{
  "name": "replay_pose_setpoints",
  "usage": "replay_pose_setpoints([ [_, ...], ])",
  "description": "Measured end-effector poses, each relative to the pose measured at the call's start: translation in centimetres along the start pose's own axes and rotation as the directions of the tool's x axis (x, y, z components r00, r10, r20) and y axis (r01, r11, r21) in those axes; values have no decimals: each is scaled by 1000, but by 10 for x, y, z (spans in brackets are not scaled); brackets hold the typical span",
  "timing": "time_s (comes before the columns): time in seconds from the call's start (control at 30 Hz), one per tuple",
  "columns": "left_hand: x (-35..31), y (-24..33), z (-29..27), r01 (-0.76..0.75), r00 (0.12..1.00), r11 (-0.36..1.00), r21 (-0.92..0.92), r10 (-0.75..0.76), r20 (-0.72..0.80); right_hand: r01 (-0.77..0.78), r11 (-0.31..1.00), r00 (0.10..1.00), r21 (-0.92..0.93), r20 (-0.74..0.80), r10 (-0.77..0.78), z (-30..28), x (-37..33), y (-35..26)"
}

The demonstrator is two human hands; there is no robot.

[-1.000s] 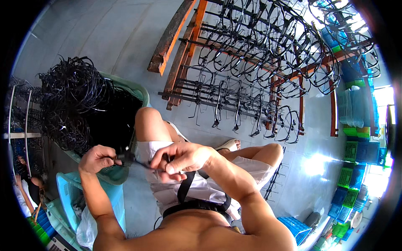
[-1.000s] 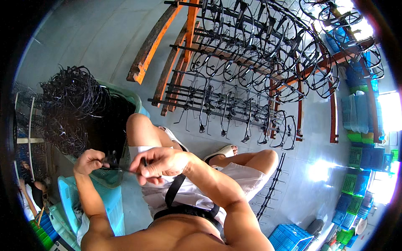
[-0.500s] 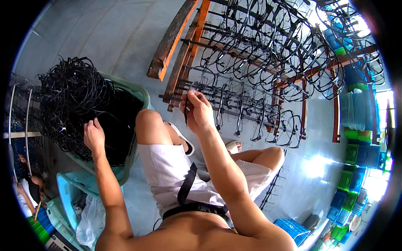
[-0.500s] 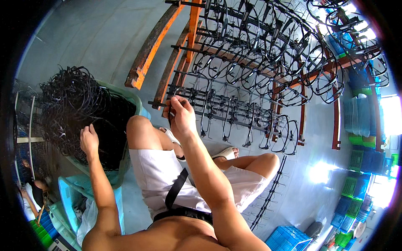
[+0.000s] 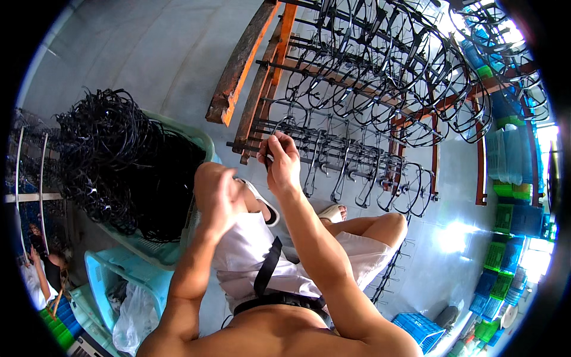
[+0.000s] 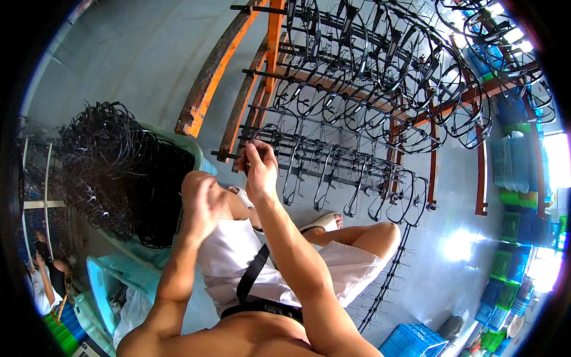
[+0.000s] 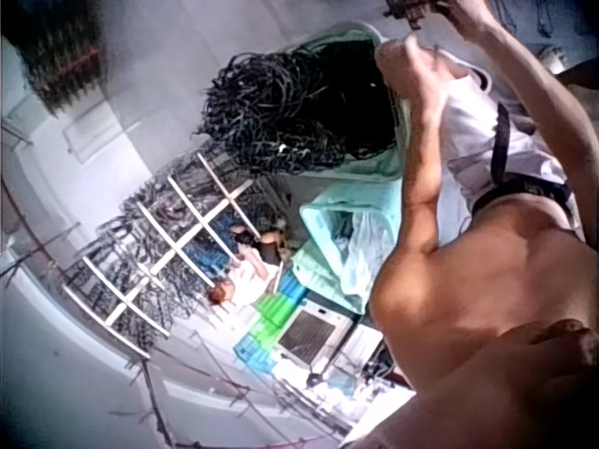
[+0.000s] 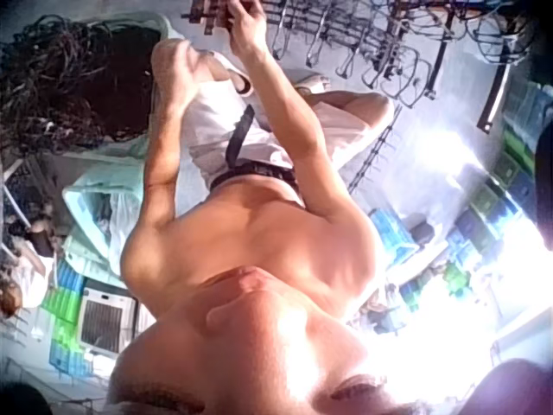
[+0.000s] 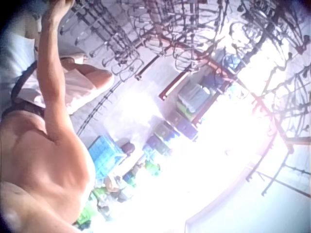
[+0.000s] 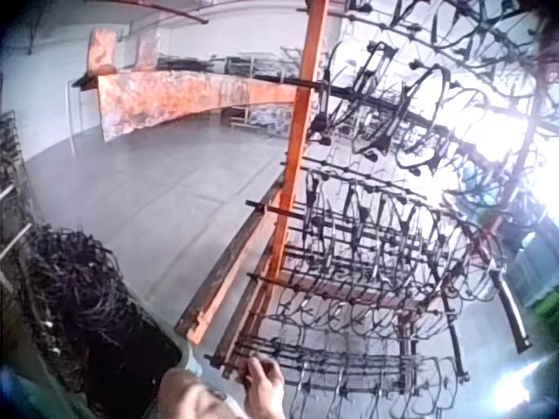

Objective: The person sits on a stool and repeatedly picks up black plastic hangers from a nearby bin, then attaches them one by one to a multi-tiered metal rack. The person handles the hangers by hand and places them onto the rack's horizontal bars.

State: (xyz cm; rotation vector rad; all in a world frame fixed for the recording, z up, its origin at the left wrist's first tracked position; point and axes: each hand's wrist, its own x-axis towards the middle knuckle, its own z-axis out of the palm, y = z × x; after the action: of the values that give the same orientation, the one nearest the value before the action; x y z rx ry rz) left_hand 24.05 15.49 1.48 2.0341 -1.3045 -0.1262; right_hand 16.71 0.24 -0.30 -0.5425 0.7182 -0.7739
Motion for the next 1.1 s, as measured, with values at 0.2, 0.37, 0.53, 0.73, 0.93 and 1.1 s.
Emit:
replay_pose_setpoints([
  [0.2,9,35,31,120,972,969,-216,-71,223,28,998,999,-55,28,-26,-9,-11,-8],
  [0.37,6,25,39,33,983,977,-210,6,183,37,998,998,-52,44,-35,-8,-17,-6],
  [0.53,3,26,42,-5,1000,993,-121,7,14,-2,999,998,43,69,-1,-4,-24,-12],
  [0.73,1,16,70,-14,1000,953,-304,21,21,-195,978,979,79,70,190,-2,-21,-36],
  [0.93,3,21,66,189,979,880,-435,-134,154,-227,970,968,91,129,215,-7,-16,-39],
  [1.1,5,15,70,480,877,487,-730,-261,403,-224,974,973,32,60,222,0,-17,-41],
])
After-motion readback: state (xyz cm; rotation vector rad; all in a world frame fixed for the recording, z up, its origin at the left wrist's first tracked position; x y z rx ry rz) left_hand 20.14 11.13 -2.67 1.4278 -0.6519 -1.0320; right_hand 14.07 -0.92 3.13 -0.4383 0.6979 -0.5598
